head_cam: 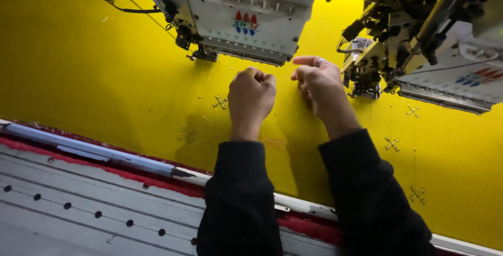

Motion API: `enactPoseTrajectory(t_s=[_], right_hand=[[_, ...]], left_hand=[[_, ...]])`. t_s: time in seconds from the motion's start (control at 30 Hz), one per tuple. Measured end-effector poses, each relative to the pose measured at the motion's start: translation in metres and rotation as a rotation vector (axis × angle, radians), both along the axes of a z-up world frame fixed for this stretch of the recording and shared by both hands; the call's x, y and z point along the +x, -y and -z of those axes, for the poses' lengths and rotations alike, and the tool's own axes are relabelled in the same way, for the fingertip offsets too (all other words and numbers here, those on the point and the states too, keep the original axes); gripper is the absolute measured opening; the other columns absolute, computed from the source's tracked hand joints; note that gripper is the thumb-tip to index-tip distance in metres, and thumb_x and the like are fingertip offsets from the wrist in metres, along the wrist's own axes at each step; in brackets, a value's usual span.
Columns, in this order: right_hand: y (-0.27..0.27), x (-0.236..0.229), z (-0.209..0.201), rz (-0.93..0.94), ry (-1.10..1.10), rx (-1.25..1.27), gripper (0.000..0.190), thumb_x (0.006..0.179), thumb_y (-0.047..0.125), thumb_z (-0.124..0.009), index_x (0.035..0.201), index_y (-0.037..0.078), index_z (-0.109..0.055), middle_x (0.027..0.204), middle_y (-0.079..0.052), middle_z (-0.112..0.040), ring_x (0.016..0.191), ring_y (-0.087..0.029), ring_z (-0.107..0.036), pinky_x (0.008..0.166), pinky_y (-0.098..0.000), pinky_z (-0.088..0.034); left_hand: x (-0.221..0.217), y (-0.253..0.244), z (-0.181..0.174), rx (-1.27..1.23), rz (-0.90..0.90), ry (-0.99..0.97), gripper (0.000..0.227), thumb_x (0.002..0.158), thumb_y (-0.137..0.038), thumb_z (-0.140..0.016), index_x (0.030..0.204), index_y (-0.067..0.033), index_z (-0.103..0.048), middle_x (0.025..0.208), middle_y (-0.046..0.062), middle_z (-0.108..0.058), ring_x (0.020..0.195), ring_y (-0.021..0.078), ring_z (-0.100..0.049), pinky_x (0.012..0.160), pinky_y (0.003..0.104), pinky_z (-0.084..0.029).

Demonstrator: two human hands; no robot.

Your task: The person threads a white thread through the needle area of an industrial embroidery machine. They pull the thread through multiple guides and tension points, then tie a knot and pull the thread through the needle eye. The person repeats this process for several needles.

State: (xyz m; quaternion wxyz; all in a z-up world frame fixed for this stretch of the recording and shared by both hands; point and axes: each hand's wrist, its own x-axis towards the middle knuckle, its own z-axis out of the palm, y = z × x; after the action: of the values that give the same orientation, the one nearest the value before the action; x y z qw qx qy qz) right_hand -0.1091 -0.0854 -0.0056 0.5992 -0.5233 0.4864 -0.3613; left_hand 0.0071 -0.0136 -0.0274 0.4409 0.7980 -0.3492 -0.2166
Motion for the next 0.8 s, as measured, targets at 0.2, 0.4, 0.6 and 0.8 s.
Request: enactPoseTrajectory(t_s=[0.2,0.4,0.6,0.8], right_hand=[[0.006,-0.022,0.012,-0.649,-0.373,-0.462,0.019,0.076,-0.002,-0.065,0.082,0.006,-0.081,0.072,-0.011,-0.072,0.073,-0.018,-0.060,0.072,-0.0342,-0.052],[0.012,-0.020,-0.001,-0.502,-0.255,-0.294,0.021,0.090,-0.003,-0.061,0.105,-0.003,-0.076,0.089,-0.022,-0.068,0.063,-0.019,-0.065,0.050,-0.0315,-0.059],[0.004,-0.003,0.007,-0.280,0.239,0.208,0.021,0.093,0.002,-0.072,0.113,-0.005,-0.074,0.094,-0.018,-0.074,0.073,-0.022,-0.076,0.071,-0.0373,-0.068],[0.011,-0.008,0.025,-0.306,-0.193,-0.342,0.016,0.086,0.005,-0.071,0.099,0.004,-0.080,0.065,-0.012,-0.071,0.050,-0.017,-0.070,0.047,-0.0290,-0.061]], left_hand=[[0.001,0.003,0.006,0.041,0.070,0.059,0.027,0.082,-0.024,-0.060,0.095,-0.0055,-0.075,0.089,0.017,-0.071,0.092,0.0397,-0.076,0.078,0.053,-0.062],[-0.001,-0.004,-0.008,0.100,0.097,0.132,0.019,0.083,-0.020,-0.060,0.086,-0.0073,-0.074,0.093,0.019,-0.068,0.090,0.0410,-0.075,0.077,0.054,-0.063],[-0.001,-0.015,-0.015,0.144,0.110,0.142,0.018,0.078,-0.024,-0.062,0.079,-0.0112,-0.074,0.093,0.017,-0.068,0.090,0.0417,-0.075,0.077,0.055,-0.061],[0.009,-0.020,-0.017,-0.021,0.130,0.050,0.027,0.091,-0.019,-0.056,0.092,-0.0031,-0.078,0.089,0.018,-0.071,0.091,0.0399,-0.076,0.081,0.050,-0.061]])
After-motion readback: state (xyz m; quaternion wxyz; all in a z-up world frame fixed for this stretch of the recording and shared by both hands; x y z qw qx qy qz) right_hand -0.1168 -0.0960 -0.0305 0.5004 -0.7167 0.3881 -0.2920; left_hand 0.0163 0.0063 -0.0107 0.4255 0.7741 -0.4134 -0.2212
